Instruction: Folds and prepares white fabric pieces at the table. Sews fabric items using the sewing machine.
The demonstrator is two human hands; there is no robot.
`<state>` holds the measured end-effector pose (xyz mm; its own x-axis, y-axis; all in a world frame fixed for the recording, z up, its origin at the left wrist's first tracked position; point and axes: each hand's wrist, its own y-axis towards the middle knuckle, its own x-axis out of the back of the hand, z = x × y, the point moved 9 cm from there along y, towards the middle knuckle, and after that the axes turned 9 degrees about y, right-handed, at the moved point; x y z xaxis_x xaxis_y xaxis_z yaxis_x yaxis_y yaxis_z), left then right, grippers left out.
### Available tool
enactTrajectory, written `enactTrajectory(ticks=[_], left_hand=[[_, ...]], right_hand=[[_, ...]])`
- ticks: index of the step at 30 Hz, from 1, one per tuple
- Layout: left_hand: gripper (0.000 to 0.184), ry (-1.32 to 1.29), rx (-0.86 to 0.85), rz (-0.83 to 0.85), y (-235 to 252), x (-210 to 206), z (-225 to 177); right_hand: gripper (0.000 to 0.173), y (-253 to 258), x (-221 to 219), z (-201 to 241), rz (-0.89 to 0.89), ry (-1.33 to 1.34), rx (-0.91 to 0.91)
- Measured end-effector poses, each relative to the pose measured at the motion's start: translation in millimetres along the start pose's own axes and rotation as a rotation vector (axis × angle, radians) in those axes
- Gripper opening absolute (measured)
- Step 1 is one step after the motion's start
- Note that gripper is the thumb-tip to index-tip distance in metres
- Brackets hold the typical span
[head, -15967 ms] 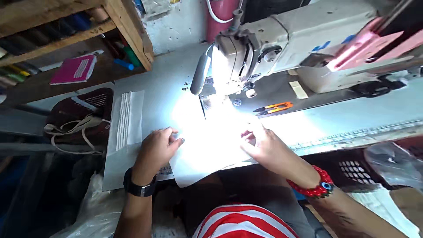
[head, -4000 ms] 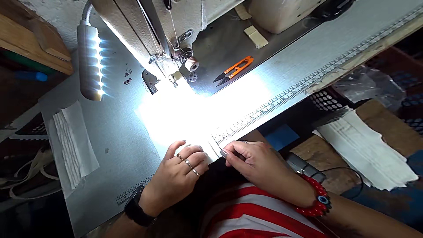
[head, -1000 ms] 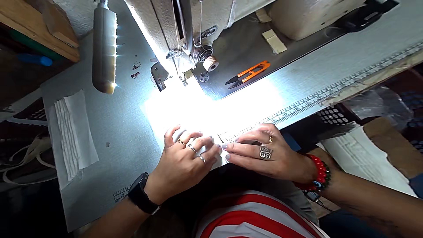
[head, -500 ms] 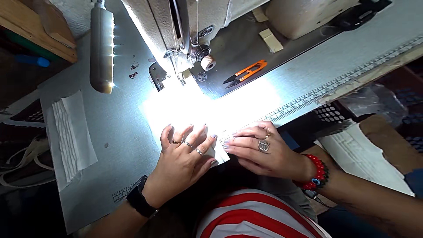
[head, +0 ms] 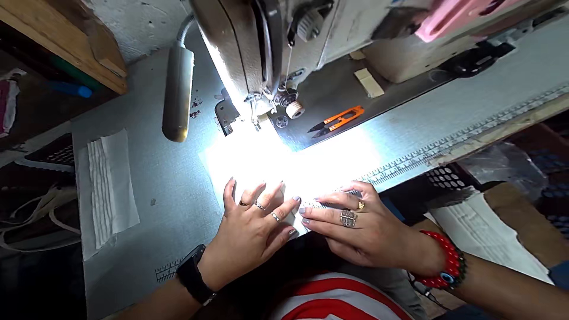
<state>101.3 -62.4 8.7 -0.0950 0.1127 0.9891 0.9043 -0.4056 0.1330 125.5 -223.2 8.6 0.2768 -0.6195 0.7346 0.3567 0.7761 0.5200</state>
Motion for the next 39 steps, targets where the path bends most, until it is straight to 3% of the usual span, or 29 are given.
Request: enactTrajectory(ticks=[14,19,29,39], left_hand=[[0.041,0.021,-0.083,0.042,57,-2,91],[0.025,0.013,-0.210,-0.178,50,19,76],[0.023,-0.018,-0.186,-0.209,44,21,75],[0.025,0.002,-0.205,-0.211,44,21,72]], right_hand=[[0.041,87,-9,-60,0.216,-0.118,-0.022],[0.041,91,-11,-69,0.232,-0.116,0.006],[0.027,87,1,-76,0.030,-0.017,-0.022],[0.028,87,-6,-72,0.109,-0.101,0.007]])
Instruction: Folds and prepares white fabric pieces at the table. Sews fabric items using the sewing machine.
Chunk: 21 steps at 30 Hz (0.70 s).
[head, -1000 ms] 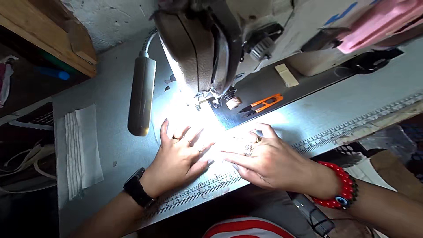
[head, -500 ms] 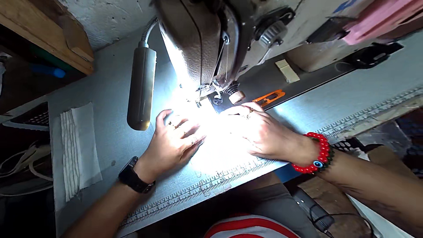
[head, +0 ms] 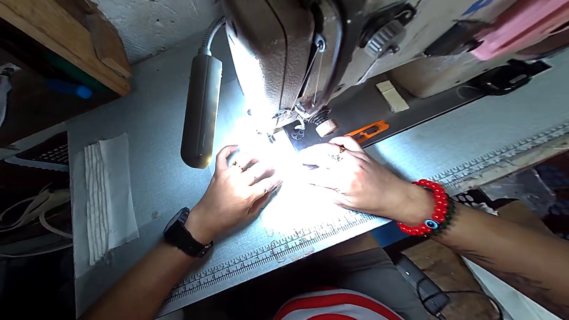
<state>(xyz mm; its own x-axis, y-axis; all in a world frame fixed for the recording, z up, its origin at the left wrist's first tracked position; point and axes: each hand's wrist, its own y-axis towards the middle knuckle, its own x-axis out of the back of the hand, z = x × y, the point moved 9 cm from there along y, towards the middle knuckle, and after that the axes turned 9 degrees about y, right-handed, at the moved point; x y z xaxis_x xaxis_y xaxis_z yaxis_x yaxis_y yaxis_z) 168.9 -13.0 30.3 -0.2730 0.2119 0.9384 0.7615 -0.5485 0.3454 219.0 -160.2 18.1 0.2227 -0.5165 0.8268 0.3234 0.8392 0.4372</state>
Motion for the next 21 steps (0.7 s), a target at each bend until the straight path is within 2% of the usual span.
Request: enactTrajectory(ticks=[8,12,15,18,21], left_hand=[[0.027,-0.068,0.029,0.045,0,-2,8],[0.026,-0.123,0.035,0.031,9,-3,32],[0.027,-0.100,0.046,0.007,19,-2,53],[0.028,-0.069,0.044,0.007,28,-1,72],[0.021,-0.193,0.105,-0.059,33,2,87]], right_hand=[[0.031,9,1,0,0.052,-0.074,-0.075],[0.032,23,0,-20,0.066,-0.087,-0.176],[0.026,30,-1,-32,0.064,-0.123,-0.197],[0.033,20,11,-32,0.014,-0.120,-0.230],[0.033,-9,35,-39,-0.067,-0.100,-0.299]])
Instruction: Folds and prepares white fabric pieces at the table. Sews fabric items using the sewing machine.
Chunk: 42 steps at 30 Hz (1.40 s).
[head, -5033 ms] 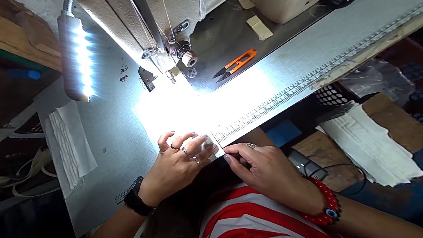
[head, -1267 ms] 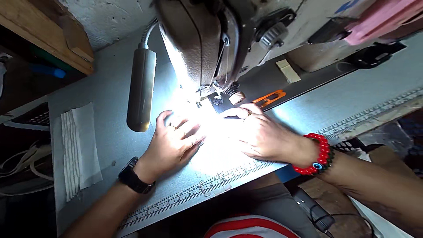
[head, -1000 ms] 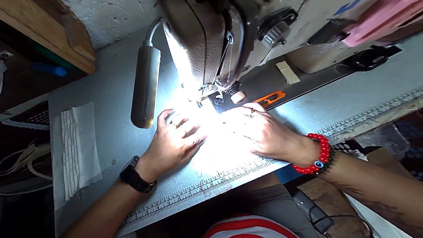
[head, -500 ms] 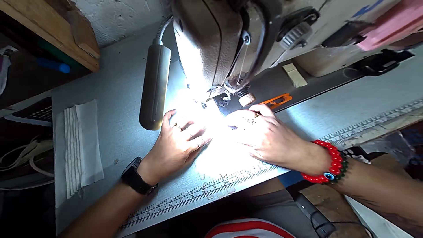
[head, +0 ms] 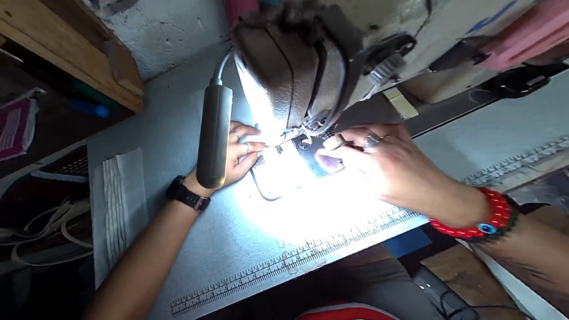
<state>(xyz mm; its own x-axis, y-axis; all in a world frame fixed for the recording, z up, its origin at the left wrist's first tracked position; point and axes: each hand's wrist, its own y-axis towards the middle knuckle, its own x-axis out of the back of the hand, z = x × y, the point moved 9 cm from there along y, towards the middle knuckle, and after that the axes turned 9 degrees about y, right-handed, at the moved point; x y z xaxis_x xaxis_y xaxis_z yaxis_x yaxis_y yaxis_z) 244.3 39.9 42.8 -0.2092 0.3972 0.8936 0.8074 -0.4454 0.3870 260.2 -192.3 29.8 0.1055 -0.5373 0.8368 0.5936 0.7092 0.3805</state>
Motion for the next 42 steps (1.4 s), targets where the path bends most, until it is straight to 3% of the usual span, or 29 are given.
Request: enactTrajectory(ticks=[3,6,8,10,11,12,14,17,20,24,27,29,32,34,37,39,42], left_hand=[[0.015,-0.094,0.328,-0.125,16,19,25],[0.044,0.142,0.689,-0.034,31,22,50],[0.048,0.168,0.730,-0.005,33,4,46],[0.044,0.264,0.623,-0.368,25,-17,47],[0.044,0.258,0.812,-0.155,31,-13,50],[0.043,0.257,0.914,-0.133,31,-3,59],[0.043,0.337,1.036,-0.331,4,23,96],[0.048,0.076,1.270,-0.545,-56,86,108],[0.045,-0.100,1.202,-0.874,-106,110,89],[0.047,-0.275,1.093,-0.981,-139,113,30],[0.040,-0.318,1.024,-1.093,-152,114,4],[0.033,-0.350,0.984,-1.173,-156,114,-5],[0.025,-0.396,0.939,-1.254,-161,113,-16],[0.031,-0.509,0.922,-1.320,-169,115,-19],[0.033,-1.025,0.933,-1.446,-180,111,-20],[0.038,-1.330,0.925,-1.417,-177,100,-25],[0.040,-1.472,0.910,-1.306,-158,76,-41]], right_hand=[[0.042,-22,14,-29,0.040,0.004,-0.139],[0.036,-24,22,-43,0.016,0.090,-0.168],[0.035,-18,27,-47,-0.013,0.143,-0.141],[0.042,-18,32,-53,0.017,0.134,-0.175],[0.038,-19,36,-57,0.029,0.119,-0.188],[0.030,-21,39,-61,0.039,0.112,-0.200],[0.021,-27,45,-70,0.045,0.114,-0.220],[0.016,-28,48,-73,0.042,0.008,-0.191],[0.016,-21,33,-42,0.061,-0.098,-0.159],[0.033,-2,-10,43,0.129,0.308,-0.171],[0.026,29,-30,119,-0.021,0.236,0.153],[0.030,58,-46,135,-0.037,0.173,0.072],[0.031,89,-61,139,0.050,0.164,-0.031],[0.028,79,-59,134,0.036,0.194,-0.019],[0.024,25,-31,95,0.001,0.327,-0.117],[0.027,3,-13,56,0.037,0.181,-0.216],[0.030,-11,-4,23,0.065,-0.029,-0.274]])
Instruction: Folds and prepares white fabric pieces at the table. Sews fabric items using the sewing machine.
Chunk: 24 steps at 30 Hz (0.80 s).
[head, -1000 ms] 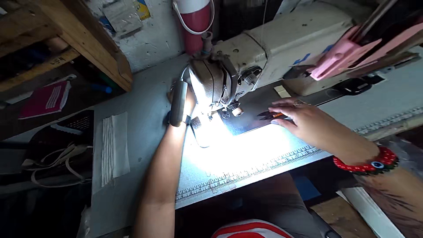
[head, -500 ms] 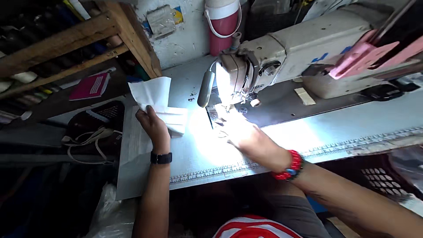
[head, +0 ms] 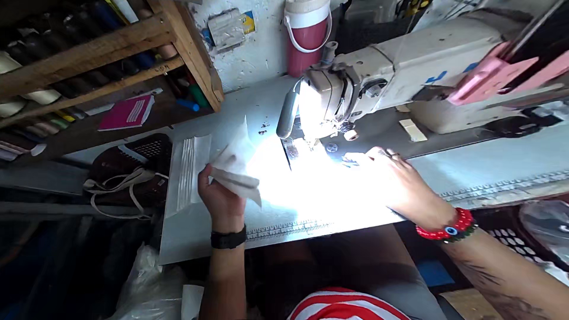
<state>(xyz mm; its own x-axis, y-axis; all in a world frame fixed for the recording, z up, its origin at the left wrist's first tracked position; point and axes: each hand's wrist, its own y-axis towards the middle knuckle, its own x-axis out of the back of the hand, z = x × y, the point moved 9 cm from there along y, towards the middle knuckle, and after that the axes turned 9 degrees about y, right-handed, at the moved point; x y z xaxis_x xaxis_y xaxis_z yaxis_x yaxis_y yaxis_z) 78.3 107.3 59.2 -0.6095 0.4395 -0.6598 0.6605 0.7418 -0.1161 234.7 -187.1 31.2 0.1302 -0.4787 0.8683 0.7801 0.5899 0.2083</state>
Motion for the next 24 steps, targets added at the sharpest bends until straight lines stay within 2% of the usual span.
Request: enactTrajectory(ticks=[1,3,4,5,7,8,9,10,12,13,14,16,18,20,21,24], left_hand=[[0.038,0.055,-0.020,0.009,-4,-4,7],[0.035,0.214,-0.132,0.064,-7,-7,18],[0.036,0.239,-0.160,0.096,-9,-12,24],[0.036,0.236,-0.151,0.117,-14,-19,30],[0.033,0.200,-0.050,0.098,-29,-25,37],[0.030,0.261,0.008,0.032,-37,-21,35],[0.026,0.323,0.052,-0.045,-44,-9,32],[0.031,0.382,0.074,-0.103,-47,7,27],[0.059,0.590,0.004,-0.139,-48,42,11],[0.067,0.782,-0.109,-0.126,-49,53,0],[0.067,1.033,-0.268,-0.068,-51,57,-10],[0.045,1.504,-0.596,0.138,-60,44,-11],[0.030,1.791,-0.747,0.399,-70,35,11],[0.033,1.908,-0.748,0.583,-85,37,29],[0.035,1.929,-0.761,0.628,-95,36,33],[0.037,1.894,-0.822,0.628,-119,33,30]], right_hand=[[0.029,-2,3,5,-0.031,0.052,0.021],[0.034,-6,2,36,-0.019,0.333,0.069],[0.043,-8,-6,56,0.077,0.549,0.044],[0.044,-9,-17,75,0.190,0.779,0.019],[0.023,-7,-37,95,0.309,1.089,-0.059],[0.016,-5,-42,95,0.315,1.122,-0.088],[0.015,-2,-44,89,0.298,1.064,-0.095],[0.017,0,-41,80,0.263,0.931,-0.083],[0.022,6,-38,61,0.224,0.700,-0.041],[0.020,8,-39,54,0.223,0.649,-0.031],[0.020,9,-40,51,0.241,0.635,-0.025],[0.024,12,-39,56,0.274,0.616,0.032],[0.022,15,-38,63,0.297,0.505,0.120],[0.017,16,-33,60,0.278,0.353,0.152],[0.019,17,-26,59,0.213,0.255,0.176],[0.022,16,-15,85,0.004,0.053,0.306]])
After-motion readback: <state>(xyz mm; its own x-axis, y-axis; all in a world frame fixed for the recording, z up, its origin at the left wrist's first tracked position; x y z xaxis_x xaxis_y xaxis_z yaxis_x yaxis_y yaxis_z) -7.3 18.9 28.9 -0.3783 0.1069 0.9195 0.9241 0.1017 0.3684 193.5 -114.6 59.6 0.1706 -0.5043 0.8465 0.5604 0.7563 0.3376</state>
